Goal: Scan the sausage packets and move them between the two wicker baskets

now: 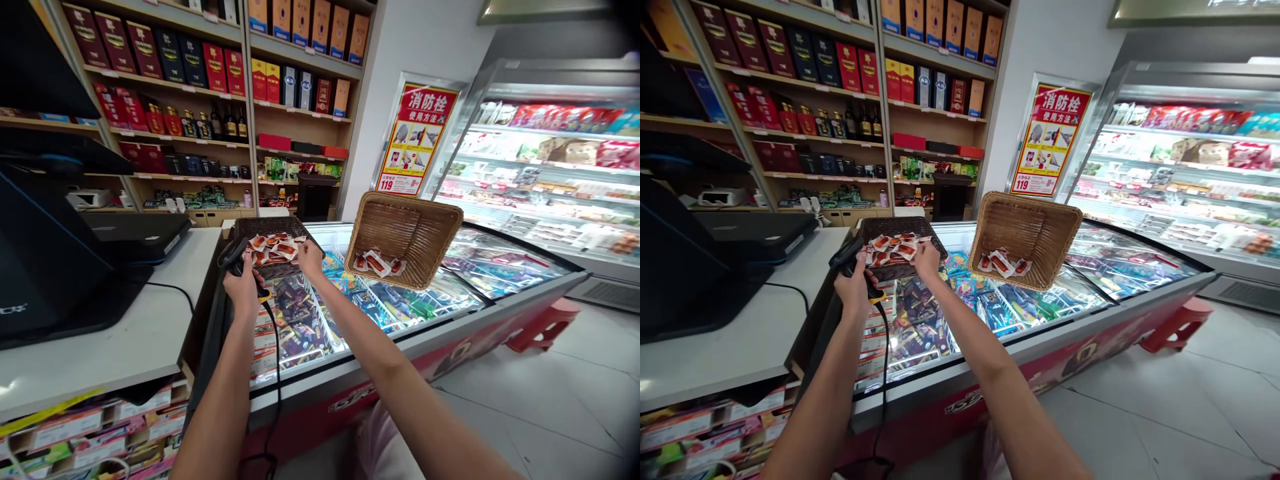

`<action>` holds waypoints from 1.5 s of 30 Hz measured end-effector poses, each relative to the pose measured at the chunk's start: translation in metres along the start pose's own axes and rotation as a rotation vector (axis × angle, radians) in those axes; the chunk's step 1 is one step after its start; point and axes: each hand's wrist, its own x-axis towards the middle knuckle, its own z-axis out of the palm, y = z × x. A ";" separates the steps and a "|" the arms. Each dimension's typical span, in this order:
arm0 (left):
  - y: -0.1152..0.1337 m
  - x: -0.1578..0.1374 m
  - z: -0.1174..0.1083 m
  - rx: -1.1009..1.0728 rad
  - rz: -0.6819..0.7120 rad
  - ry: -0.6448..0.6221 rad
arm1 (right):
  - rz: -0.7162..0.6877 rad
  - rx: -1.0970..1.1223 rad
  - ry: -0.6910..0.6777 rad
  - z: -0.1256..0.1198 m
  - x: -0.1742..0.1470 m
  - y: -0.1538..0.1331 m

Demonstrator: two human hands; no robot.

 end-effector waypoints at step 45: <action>-0.022 -0.044 0.014 0.518 -0.022 -0.774 | -0.264 0.066 0.527 -0.086 -0.033 0.095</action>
